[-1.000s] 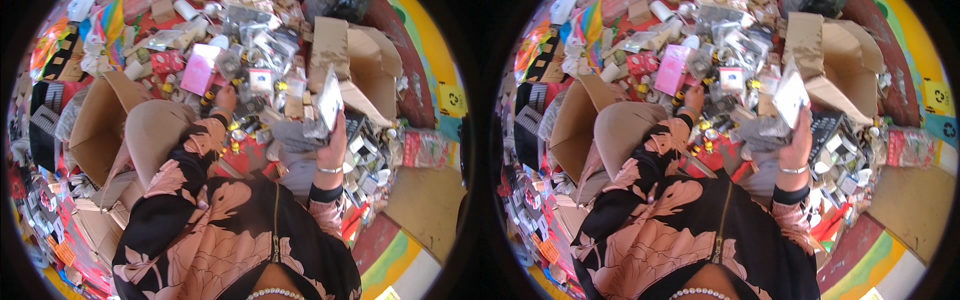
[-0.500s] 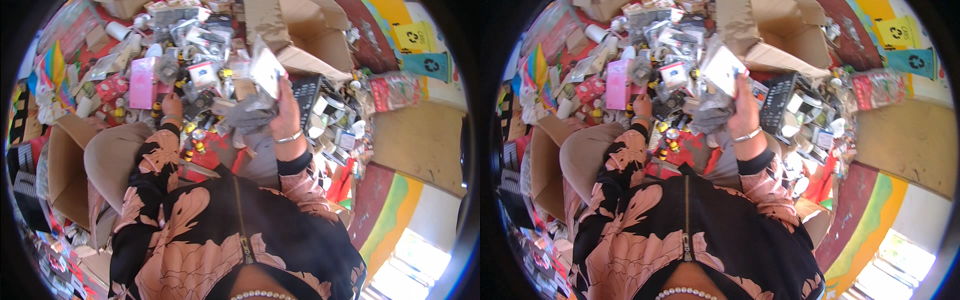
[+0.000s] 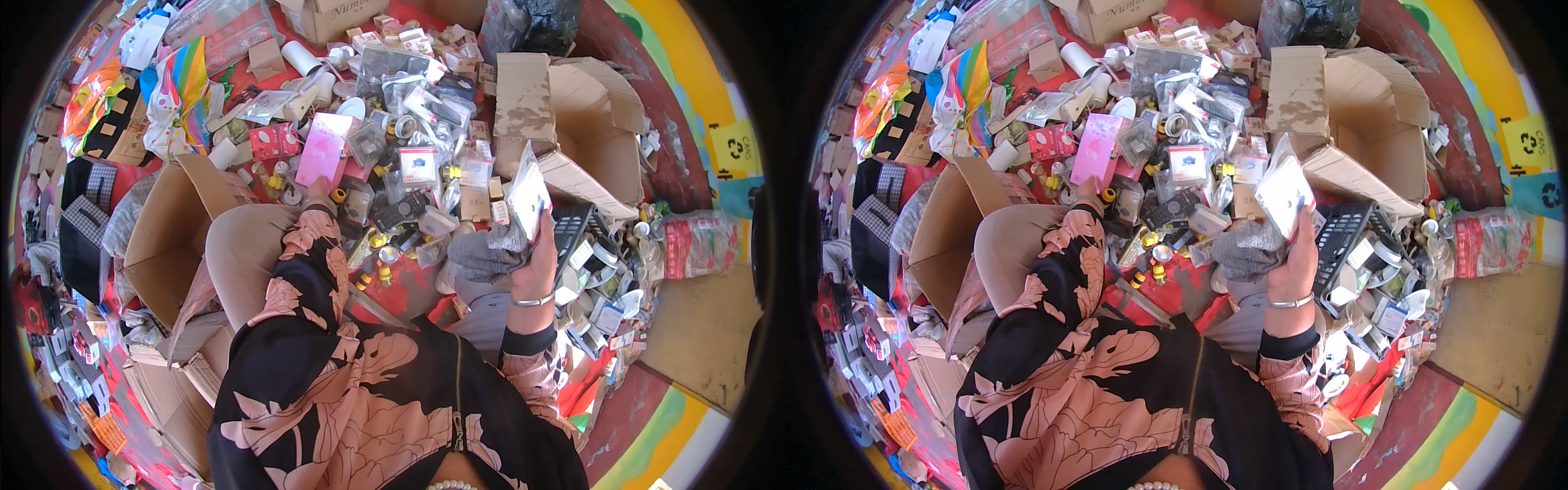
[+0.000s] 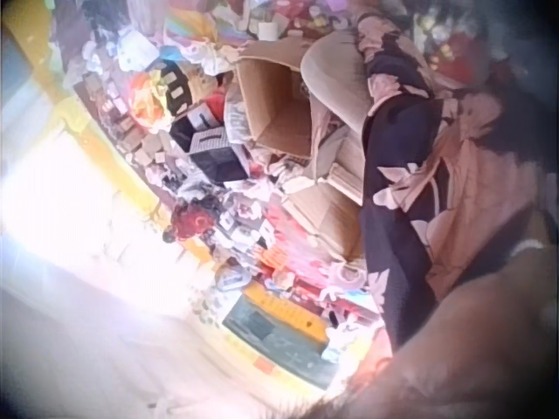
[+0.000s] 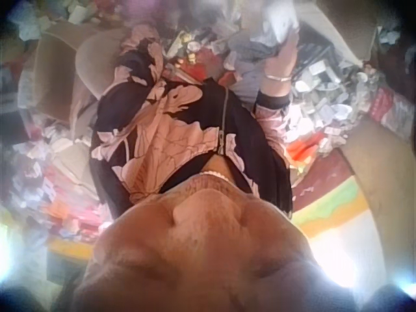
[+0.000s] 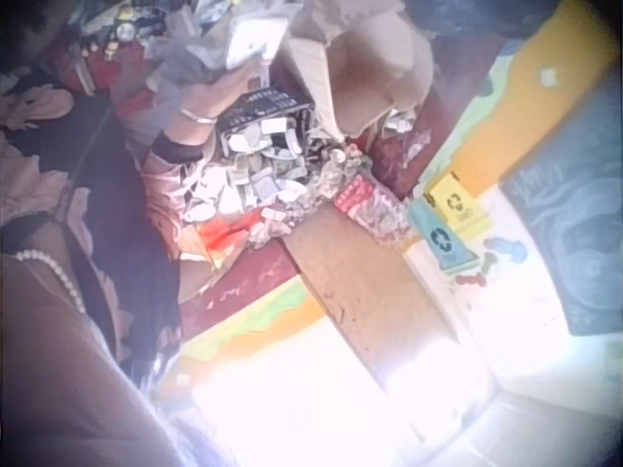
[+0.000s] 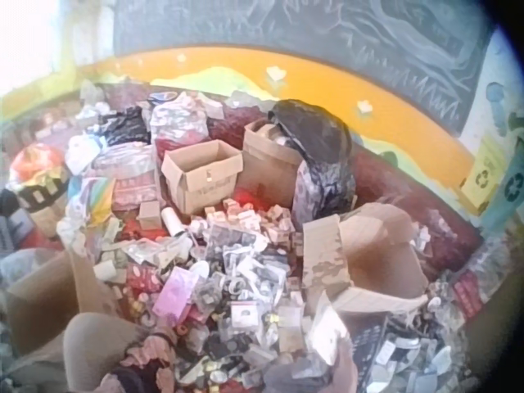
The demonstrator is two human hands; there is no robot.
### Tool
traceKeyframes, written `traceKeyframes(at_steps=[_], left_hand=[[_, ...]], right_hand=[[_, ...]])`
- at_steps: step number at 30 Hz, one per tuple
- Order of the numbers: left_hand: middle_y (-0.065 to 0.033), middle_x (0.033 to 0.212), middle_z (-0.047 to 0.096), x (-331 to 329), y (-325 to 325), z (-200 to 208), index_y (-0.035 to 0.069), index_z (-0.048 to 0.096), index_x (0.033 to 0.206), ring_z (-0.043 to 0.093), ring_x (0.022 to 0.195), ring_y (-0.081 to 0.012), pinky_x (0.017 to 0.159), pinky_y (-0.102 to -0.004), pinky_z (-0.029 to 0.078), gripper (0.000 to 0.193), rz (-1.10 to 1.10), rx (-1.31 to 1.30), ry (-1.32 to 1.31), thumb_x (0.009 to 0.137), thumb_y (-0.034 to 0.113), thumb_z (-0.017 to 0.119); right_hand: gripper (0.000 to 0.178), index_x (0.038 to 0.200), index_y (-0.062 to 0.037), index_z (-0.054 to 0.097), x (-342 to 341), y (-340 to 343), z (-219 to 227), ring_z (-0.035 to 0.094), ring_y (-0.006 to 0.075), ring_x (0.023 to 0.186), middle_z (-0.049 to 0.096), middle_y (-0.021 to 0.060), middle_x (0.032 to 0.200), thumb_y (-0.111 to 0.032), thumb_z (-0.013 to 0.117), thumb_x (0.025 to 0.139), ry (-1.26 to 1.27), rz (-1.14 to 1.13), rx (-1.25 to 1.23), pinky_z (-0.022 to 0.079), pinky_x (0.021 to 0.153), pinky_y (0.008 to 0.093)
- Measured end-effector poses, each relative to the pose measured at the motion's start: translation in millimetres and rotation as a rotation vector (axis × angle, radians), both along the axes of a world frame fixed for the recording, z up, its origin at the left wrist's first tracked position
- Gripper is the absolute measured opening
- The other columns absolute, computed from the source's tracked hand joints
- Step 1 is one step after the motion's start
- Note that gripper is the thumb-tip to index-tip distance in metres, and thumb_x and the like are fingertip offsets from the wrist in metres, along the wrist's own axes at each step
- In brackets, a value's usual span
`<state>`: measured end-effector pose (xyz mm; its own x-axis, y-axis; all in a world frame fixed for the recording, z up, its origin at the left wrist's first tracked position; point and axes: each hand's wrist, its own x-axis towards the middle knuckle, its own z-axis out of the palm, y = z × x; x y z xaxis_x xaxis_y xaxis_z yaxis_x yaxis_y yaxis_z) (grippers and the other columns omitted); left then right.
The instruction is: The person sorts through a large pile of miscellaneous items on the floor, picking up and examining various objects such as boxes, plastic-wrapped goods, and small containers. They move items around, open boxes, and handle different products one by one.
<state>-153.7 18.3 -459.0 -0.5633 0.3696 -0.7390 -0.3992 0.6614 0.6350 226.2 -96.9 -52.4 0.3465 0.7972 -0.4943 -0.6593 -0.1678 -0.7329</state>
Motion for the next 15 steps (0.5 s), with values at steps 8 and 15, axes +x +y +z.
traceKeyframes(at_steps=[8,15], left_hand=[[-0.0098,0.1,0.055,42.7,5.7,108.6,0.007,0.045,0.117,0.057,0.089,-0.0256,0.072,-0.0419,0.049,0.045,0.501,0.694,-0.568,0.075,-0.004,0.056],[-0.0068,0.103,0.055,64.2,12.1,208.8,0.008,0.046,0.114,0.055,0.094,-0.0254,0.075,-0.0399,0.047,0.048,0.316,0.904,-0.652,0.07,-0.006,0.058]], right_hand=[[0.033,0.112,-0.0035,0.054,-8.4,-4.2,3.3,0.062,0.0201,0.087,0.062,0.008,0.103,-0.027,0.051,0.089,-0.001,-0.022,-0.013,0.051,0.074,0.0333],[0.028,0.104,-0.0036,0.057,-12.8,1.2,-0.2,0.062,0.0188,0.079,0.064,0.0061,0.094,-0.026,0.054,0.087,-0.011,-0.065,-0.015,0.052,0.068,0.0325]])
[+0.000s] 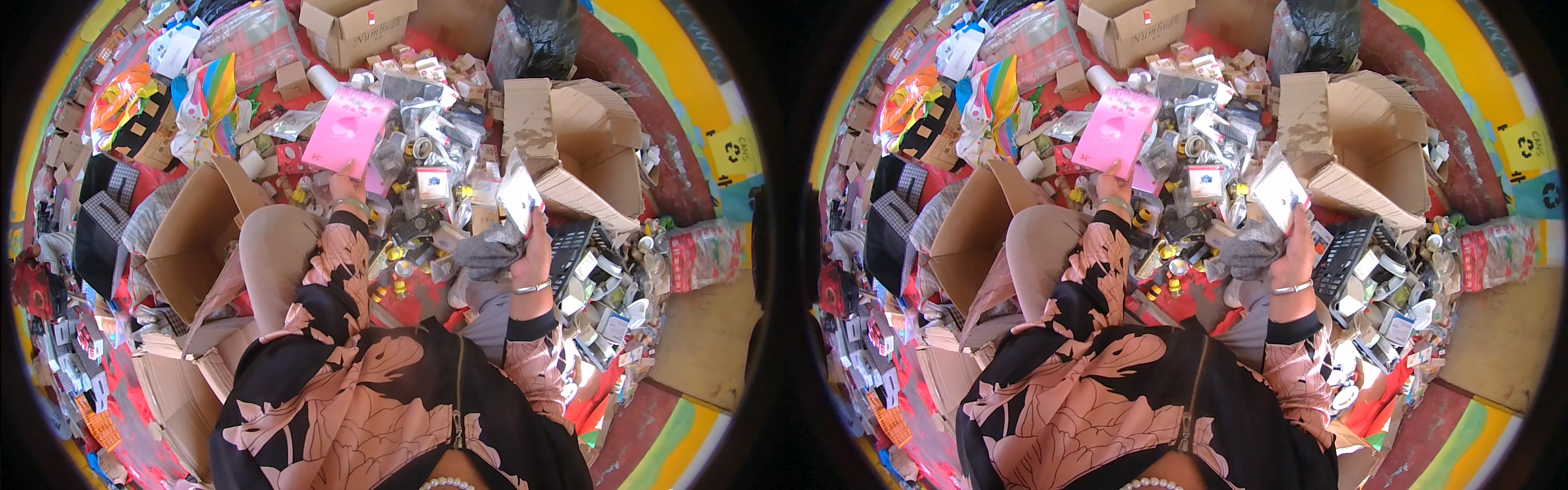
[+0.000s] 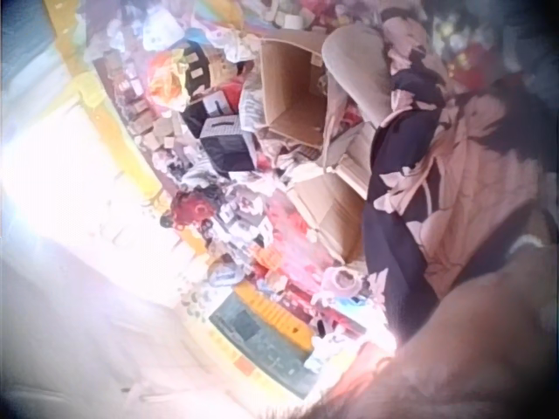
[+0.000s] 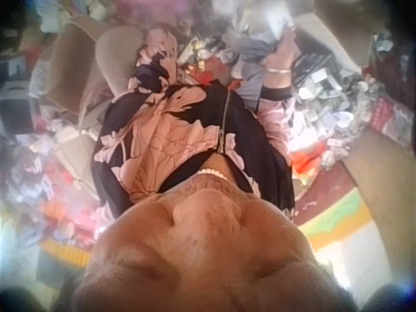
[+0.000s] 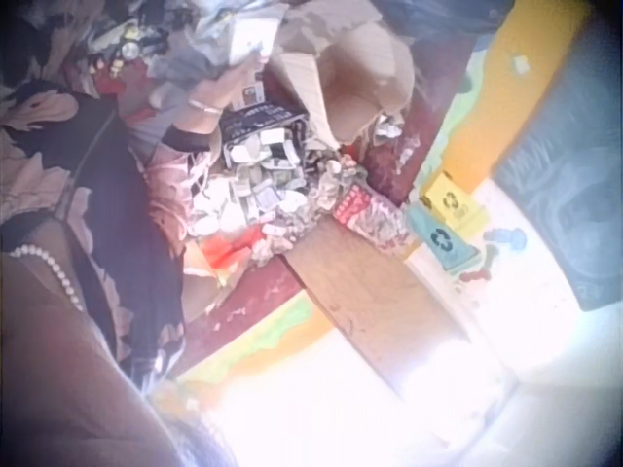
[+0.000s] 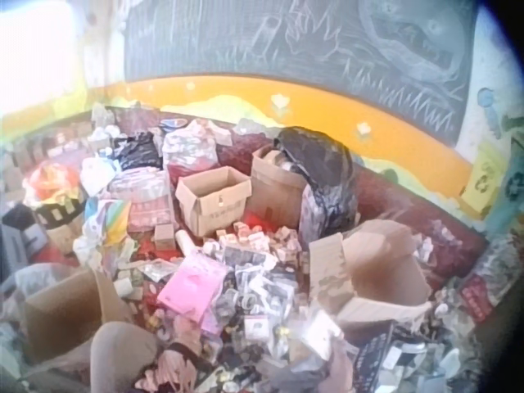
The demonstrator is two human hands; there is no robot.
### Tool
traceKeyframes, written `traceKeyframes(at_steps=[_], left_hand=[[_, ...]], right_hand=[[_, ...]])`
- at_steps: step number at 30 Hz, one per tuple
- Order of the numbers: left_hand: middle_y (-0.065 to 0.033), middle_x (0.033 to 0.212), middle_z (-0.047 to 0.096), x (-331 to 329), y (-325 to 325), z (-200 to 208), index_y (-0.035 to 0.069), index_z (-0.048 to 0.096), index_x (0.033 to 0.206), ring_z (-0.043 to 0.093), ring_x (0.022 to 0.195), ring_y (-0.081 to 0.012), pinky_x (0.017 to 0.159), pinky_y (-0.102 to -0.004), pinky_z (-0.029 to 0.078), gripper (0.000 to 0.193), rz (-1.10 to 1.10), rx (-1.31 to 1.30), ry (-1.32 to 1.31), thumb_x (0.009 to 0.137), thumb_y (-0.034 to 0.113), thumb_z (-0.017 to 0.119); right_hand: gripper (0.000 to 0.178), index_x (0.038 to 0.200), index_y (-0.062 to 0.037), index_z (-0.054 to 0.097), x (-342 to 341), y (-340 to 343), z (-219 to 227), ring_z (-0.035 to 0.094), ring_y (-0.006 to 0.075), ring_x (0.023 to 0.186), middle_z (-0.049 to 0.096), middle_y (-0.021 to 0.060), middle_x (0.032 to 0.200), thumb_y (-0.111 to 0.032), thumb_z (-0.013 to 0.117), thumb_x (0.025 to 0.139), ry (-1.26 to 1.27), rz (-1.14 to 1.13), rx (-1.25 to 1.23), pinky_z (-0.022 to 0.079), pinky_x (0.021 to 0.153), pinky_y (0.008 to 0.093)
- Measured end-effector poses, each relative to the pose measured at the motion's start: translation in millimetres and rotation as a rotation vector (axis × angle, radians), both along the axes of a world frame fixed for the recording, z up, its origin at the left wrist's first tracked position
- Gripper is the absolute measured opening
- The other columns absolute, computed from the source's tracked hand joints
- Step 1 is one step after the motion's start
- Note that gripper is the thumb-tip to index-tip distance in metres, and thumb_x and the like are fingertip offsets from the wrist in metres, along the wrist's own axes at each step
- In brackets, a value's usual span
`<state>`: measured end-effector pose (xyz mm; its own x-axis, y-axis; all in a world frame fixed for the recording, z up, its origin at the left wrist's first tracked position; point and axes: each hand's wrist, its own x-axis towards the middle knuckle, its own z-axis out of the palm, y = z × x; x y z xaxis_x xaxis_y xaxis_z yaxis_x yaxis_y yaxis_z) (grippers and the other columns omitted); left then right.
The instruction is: The person sorts through a large pile of miscellaneous items on the floor, picking up and examining various objects such as boxes, plastic-wrapped goods, and small containers. They move items around, open boxes, and handle different products one by one.
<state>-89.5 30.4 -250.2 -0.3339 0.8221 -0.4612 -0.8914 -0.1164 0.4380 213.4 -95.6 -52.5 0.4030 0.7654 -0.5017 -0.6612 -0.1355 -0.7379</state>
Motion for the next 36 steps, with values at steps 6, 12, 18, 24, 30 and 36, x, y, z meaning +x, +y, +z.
traceKeyframes(at_steps=[6,12,18,24,30,36], left_hand=[[-0.0045,0.106,0.055,23.0,-13.5,127.0,0.009,0.048,0.114,0.053,0.103,-0.0246,0.091,-0.0449,0.041,0.044,-0.258,0.396,0.046,0.073,-0.002,0.061],[-0.0078,0.113,0.054,30.7,-38.5,212.7,0.006,0.046,0.117,0.05,0.109,-0.0259,0.096,-0.0441,0.038,0.042,-0.417,0.586,0.058,0.078,-0.003,0.057],[-0.0097,0.108,0.057,36.8,-64.2,258.6,0.004,0.052,0.109,0.053,0.105,-0.0246,0.092,-0.0437,0.043,0.027,-0.496,0.473,-0.148,0.082,0.006,0.057],[-0.0133,0.092,0.061,34.9,-38.3,246.6,0.001,0.056,0.098,0.06,0.084,-0.0263,0.072,-0.0362,0.053,0.022,-0.623,0.43,-0.459,0.085,0.019,0.057],[-0.0141,0.083,0.058,25.0,-24.5,240.0,-0.004,0.053,0.097,0.06,0.071,-0.0224,0.054,-0.0267,0.054,0.029,-0.713,0.367,-0.555,0.088,0.023,0.051],[-0.0126,0.077,0.046,19.7,-27.6,229.3,-0.012,0.032,0.118,0.049,0.06,-0.0156,0.042,-0.0198,0.048,0.043,-0.791,0.423,-0.768,0.089,0.017,0.045]], right_hand=[[0.031,0.103,-0.0042,0.058,9.1,-0.3,-21.6,0.062,0.0191,0.08,0.063,0.0055,0.095,-0.027,0.061,0.083,-0.002,0.008,0.019,0.051,0.072,0.0337],[0.034,0.108,-0.0011,0.056,0.1,-0.3,-16.8,0.058,0.0156,0.089,0.06,0.0048,0.102,-0.027,0.058,0.085,0.021,0.024,0.034,0.046,0.076,0.0286],[0.036,0.109,-0.0001,0.055,-17.6,-3.9,-4.6,0.059,0.0163,0.088,0.061,0.0061,0.101,-0.028,0.057,0.086,0.007,0.028,0.028,0.047,0.076,0.0287],[0.036,0.11,-0.0022,0.055,-26.2,4.7,-23.0,0.06,0.0194,0.086,0.062,0.0064,0.101,-0.028,0.057,0.085,0.009,0.109,0.039,0.048,0.075,0.031],[0.037,0.111,-0.001,0.054,-30.1,11.9,-36.7,0.06,0.0183,0.09,0.061,0.0075,0.104,-0.028,0.057,0.085,-0.06,0.164,-0.008,0.047,0.076,0.0294],[0.039,0.109,0.0007,0.055,-46.7,19.8,-38.1,0.056,0.0172,0.085,0.06,0.007,0.1,-0.03,0.056,0.085,-0.048,0.187,-0.061,0.045,0.073,0.0301]])
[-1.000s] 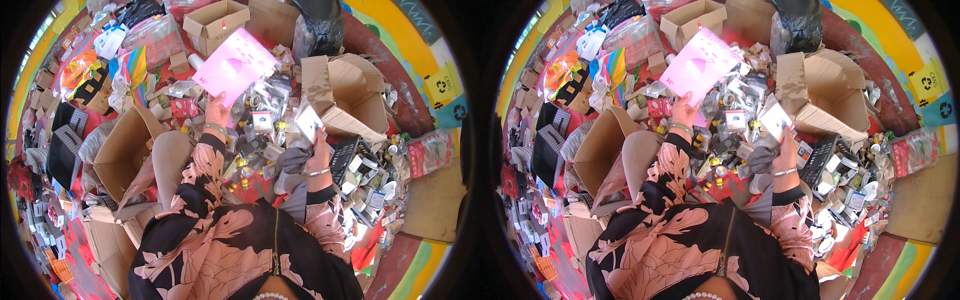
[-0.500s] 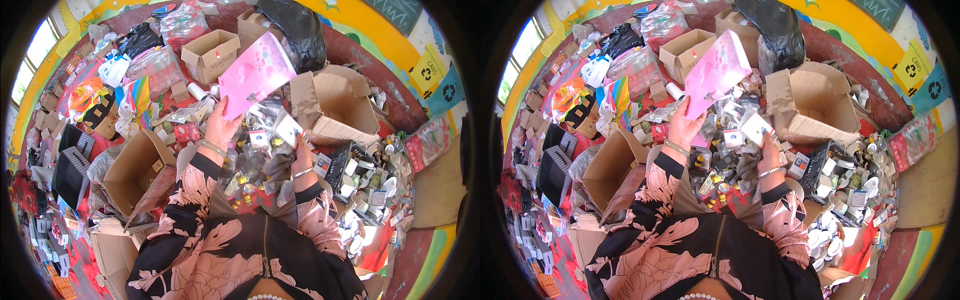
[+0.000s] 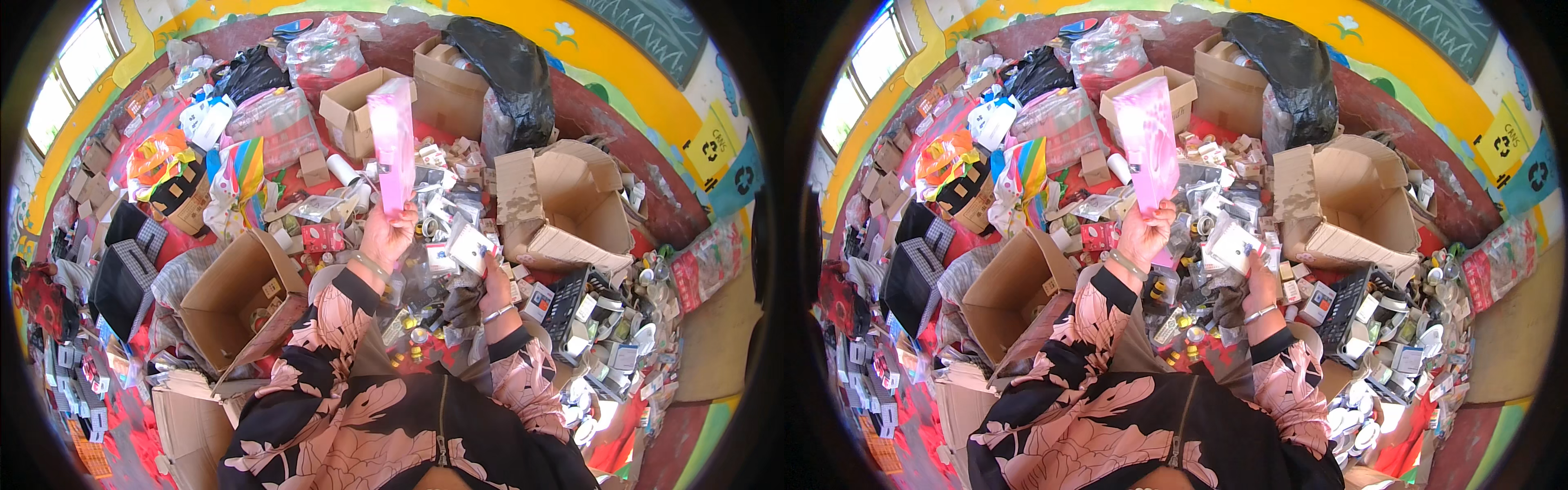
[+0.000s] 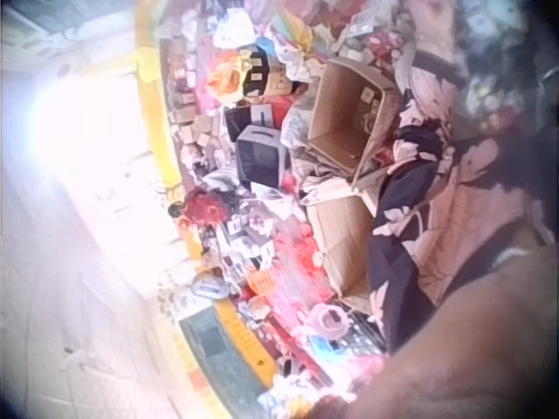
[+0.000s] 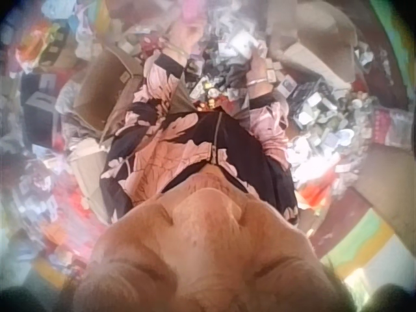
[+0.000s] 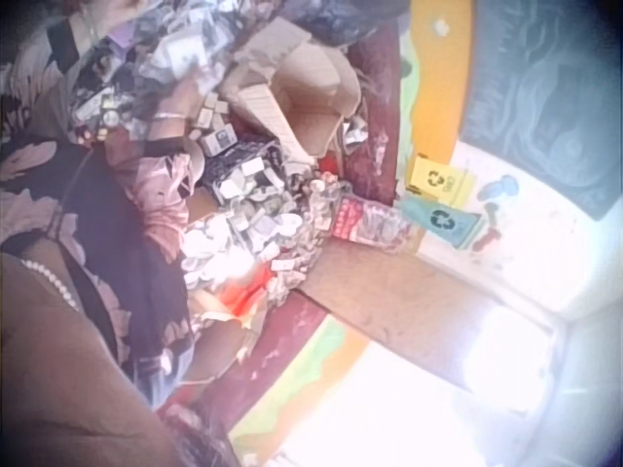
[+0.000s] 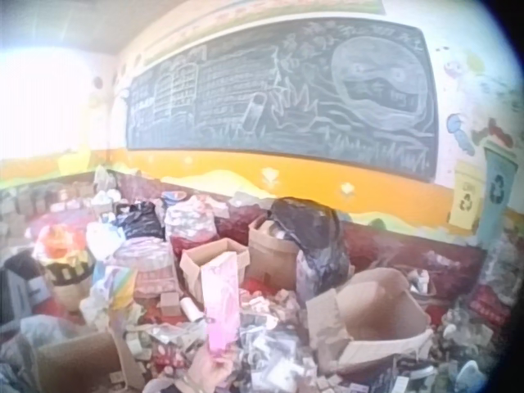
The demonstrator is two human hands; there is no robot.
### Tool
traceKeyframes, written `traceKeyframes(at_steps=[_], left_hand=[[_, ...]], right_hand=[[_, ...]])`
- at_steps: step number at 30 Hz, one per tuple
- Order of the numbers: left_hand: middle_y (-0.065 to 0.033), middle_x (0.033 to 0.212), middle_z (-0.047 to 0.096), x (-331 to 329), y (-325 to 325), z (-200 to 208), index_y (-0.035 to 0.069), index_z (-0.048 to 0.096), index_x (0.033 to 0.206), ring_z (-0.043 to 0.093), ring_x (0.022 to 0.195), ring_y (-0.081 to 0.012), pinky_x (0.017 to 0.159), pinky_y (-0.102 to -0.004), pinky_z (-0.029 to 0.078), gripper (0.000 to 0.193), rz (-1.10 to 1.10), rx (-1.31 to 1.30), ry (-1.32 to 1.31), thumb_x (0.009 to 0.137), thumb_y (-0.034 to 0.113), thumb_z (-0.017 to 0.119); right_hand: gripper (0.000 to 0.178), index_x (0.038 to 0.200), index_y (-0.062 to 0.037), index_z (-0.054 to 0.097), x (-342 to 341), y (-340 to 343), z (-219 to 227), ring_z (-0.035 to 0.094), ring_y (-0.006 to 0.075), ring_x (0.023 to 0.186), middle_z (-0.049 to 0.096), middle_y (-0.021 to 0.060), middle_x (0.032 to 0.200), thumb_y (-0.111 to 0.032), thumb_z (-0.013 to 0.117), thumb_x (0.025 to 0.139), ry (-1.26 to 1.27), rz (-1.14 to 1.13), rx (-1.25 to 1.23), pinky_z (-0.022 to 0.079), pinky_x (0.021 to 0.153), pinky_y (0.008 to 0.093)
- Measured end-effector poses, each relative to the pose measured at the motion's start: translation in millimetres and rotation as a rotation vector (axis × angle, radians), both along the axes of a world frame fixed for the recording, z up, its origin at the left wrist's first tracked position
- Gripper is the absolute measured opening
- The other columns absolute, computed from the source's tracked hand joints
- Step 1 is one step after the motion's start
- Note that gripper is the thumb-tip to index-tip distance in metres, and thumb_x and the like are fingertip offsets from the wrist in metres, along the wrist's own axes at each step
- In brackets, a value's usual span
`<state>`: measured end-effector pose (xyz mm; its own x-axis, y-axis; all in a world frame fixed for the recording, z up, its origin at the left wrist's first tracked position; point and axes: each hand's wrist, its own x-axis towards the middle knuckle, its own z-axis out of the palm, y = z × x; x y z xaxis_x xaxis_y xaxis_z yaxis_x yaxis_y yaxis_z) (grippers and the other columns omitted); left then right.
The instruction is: The person sorts through a large pile of miscellaneous items on the floor, picking up and examining various objects such as boxes, plastic-wrapped goods, and small containers. They move items around, open boxes, and handle different products one by one.
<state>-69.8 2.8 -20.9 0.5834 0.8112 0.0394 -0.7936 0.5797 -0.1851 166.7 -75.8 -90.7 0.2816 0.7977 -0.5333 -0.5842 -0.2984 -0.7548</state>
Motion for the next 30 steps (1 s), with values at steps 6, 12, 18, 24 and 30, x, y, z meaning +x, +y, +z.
traceKeyframes(at_steps=[6,12,18,24,30], left_hand=[[-0.011,0.074,0.042,0.6,-0.3,11.3,-0.012,0.019,0.13,0.044,0.054,-0.0147,0.037,-0.0194,0.04,0.05,0.02,0.107,-0.114,0.089,0.01,0.038],[-0.0106,0.065,0.04,2.9,-11.9,26.7,-0.008,0.027,0.13,0.041,0.046,-0.0153,0.031,-0.0205,0.035,0.051,-0.063,0.285,-0.103,0.089,0.02,0.041],[-0.0078,0.06,0.037,5.2,-25.0,31.7,0.0,0.023,0.135,0.037,0.041,-0.0136,0.032,-0.0207,0.032,0.055,-0.101,0.386,-0.198,0.09,0.026,0.041],[-0.0067,0.058,0.035,12.6,-34.0,32.3,-0.001,0.018,0.137,0.036,0.04,-0.0129,0.033,-0.0207,0.031,0.054,-0.128,0.424,-0.286,0.091,0.02,0.038],[-0.0086,0.058,0.036,14.7,-37.6,26.9,-0.001,0.016,0.137,0.039,0.039,-0.014,0.032,-0.02,0.035,0.052,-0.162,0.421,-0.241,0.093,0.019,0.035]], right_hand=[[0.037,0.109,0.0002,0.054,-9.9,4.6,-2.2,0.057,0.0176,0.085,0.06,0.0068,0.1,-0.029,0.055,0.087,0.049,0.068,-0.009,0.046,0.074,0.0303],[0.037,0.11,-0.0004,0.053,-15.4,3.6,0.5,0.057,0.0169,0.084,0.06,0.0066,0.099,-0.029,0.055,0.086,-0.052,0.072,-0.005,0.046,0.073,0.0297],[0.036,0.11,-0.0018,0.055,-13.1,0.0,3.6,0.058,0.0171,0.087,0.061,0.007,0.101,-0.029,0.056,0.086,-0.027,0.082,-0.016,0.046,0.076,0.0293],[0.036,0.109,-0.0014,0.056,-8.7,0.3,-0.3,0.059,0.0169,0.085,0.061,0.0069,0.1,-0.029,0.056,0.085,-0.014,0.075,0.031,0.047,0.073,0.0294],[0.037,0.107,0.002,0.055,-15.3,1.5,1.6,0.058,0.0155,0.082,0.06,0.0062,0.096,-0.028,0.056,0.085,-0.056,0.094,0.009,0.047,0.069,0.0289]])
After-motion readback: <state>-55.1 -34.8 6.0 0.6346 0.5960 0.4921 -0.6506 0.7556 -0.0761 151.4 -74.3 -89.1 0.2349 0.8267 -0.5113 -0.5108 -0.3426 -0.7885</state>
